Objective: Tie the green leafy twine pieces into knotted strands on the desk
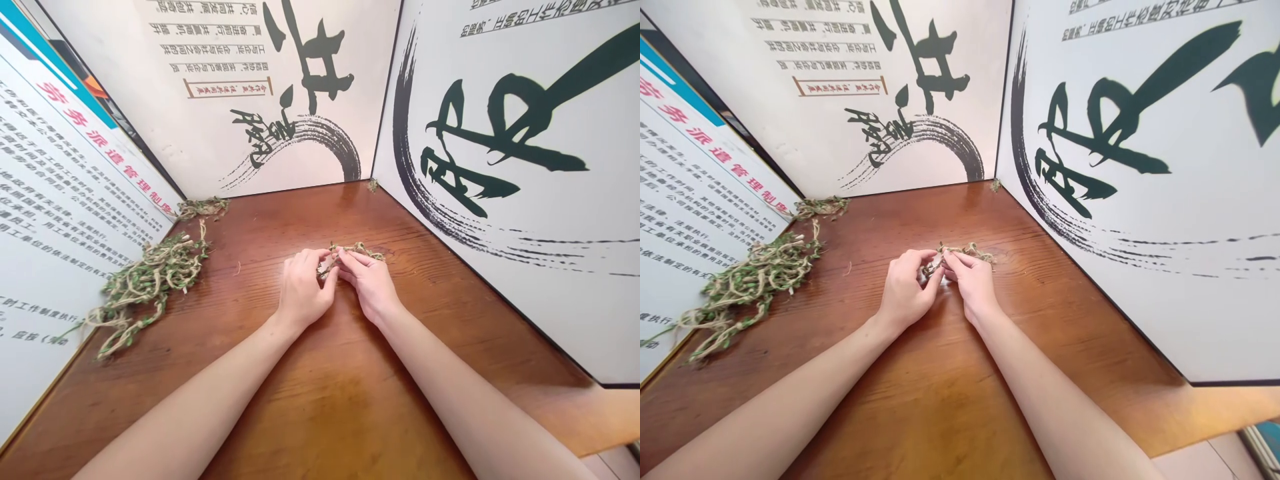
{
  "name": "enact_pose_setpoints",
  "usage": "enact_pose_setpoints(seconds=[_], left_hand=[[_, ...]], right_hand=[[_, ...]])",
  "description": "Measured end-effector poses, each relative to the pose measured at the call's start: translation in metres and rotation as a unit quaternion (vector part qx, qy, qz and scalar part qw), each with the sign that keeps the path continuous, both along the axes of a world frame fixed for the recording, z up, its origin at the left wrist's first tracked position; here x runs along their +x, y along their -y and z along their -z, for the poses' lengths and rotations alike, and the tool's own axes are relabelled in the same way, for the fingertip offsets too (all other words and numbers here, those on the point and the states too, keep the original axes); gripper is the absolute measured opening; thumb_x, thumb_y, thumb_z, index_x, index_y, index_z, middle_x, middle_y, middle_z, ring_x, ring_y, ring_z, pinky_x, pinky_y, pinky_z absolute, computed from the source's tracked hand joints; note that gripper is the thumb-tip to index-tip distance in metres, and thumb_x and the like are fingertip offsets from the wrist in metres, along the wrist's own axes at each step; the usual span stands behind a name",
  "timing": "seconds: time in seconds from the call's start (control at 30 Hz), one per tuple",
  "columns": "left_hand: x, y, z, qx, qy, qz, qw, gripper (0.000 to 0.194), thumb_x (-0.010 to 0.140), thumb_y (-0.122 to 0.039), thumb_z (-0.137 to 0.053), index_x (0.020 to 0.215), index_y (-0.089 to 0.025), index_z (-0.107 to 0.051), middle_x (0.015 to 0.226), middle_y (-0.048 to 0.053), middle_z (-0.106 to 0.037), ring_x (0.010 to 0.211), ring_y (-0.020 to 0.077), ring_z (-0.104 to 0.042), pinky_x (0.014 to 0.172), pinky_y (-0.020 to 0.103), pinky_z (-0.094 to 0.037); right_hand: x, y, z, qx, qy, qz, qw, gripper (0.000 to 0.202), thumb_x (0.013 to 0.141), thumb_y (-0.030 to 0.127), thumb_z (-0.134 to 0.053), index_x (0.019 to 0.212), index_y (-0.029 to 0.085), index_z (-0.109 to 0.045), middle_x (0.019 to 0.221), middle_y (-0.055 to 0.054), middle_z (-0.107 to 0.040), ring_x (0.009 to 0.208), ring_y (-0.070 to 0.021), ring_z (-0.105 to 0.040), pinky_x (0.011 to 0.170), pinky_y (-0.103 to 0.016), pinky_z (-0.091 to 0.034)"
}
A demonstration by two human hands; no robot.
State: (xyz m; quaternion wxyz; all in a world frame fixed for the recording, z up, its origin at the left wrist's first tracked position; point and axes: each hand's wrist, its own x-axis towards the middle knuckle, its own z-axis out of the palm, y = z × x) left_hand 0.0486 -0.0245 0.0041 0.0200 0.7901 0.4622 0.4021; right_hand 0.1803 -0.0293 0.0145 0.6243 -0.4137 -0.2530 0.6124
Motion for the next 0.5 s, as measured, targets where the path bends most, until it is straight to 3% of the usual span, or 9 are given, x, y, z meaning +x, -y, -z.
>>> enact_pose_setpoints(seconds=[0.13,0.23,0.3,0.4,0.43,0.5], left_hand=[[-0.001,-0.006,0.004,-0.036,0.017,0.042,0.998,0.013,0.094,-0.024,-0.056,0.096,-0.017,-0.066,0.088,0.003,-0.070,0.081,0.0165,-0.063,0.082,0.033,-0.041],[-0.002,-0.008,0.005,-0.053,0.079,0.040,0.995,0.017,0.097,-0.021,-0.049,0.094,-0.016,-0.065,0.090,0.004,-0.069,0.081,0.0146,-0.062,0.076,0.028,-0.045],[-0.003,-0.008,0.004,-0.062,0.116,0.013,0.991,0.015,0.096,-0.021,-0.050,0.094,-0.016,-0.064,0.088,0.004,-0.068,0.080,0.0142,-0.062,0.075,0.027,-0.045],[-0.003,-0.008,0.002,-0.101,0.156,0.008,0.983,0.015,0.097,-0.021,-0.048,0.093,-0.015,-0.061,0.083,0.003,-0.065,0.072,0.0126,-0.060,0.069,0.025,-0.045],[-0.003,-0.008,0.001,-0.107,0.157,0.017,0.982,0.015,0.097,-0.021,-0.047,0.093,-0.015,-0.061,0.083,0.003,-0.065,0.071,0.0123,-0.059,0.068,0.025,-0.045],[-0.003,-0.008,0.000,-0.101,0.147,0.037,0.983,0.016,0.097,-0.020,-0.047,0.093,-0.015,-0.061,0.086,0.003,-0.065,0.074,0.0124,-0.059,0.071,0.025,-0.045]], right_hand=[[-0.005,0.003,0.003,0.026,0.066,-0.027,0.997,0.028,0.068,0.037,-0.081,0.083,0.014,-0.078,0.093,-0.007,-0.073,0.084,-0.0165,-0.067,0.085,-0.031,-0.054],[-0.004,0.005,0.001,-0.001,0.149,-0.033,0.988,0.027,0.076,0.039,-0.073,0.083,0.014,-0.075,0.087,-0.007,-0.072,0.072,-0.0177,-0.067,0.063,-0.029,-0.053],[-0.001,0.007,0.000,-0.006,0.240,0.008,0.971,0.029,0.083,0.040,-0.064,0.073,0.013,-0.071,0.076,-0.007,-0.069,0.061,-0.0166,-0.063,0.055,-0.028,-0.048],[0.004,0.009,0.000,0.088,0.331,0.105,0.933,0.024,0.086,0.032,-0.059,0.070,0.014,-0.064,0.072,-0.005,-0.065,0.065,-0.0156,-0.062,0.064,-0.029,-0.049],[0.005,0.009,0.002,0.138,0.336,0.115,0.925,0.013,0.083,0.026,-0.059,0.080,0.015,-0.065,0.080,-0.005,-0.067,0.077,-0.0166,-0.065,0.072,-0.029,-0.051],[0.006,0.008,0.007,0.228,0.327,0.074,0.914,0.030,0.077,0.016,-0.058,0.106,0.016,-0.064,0.106,-0.007,-0.068,0.103,-0.0179,-0.064,0.087,-0.029,-0.052]])
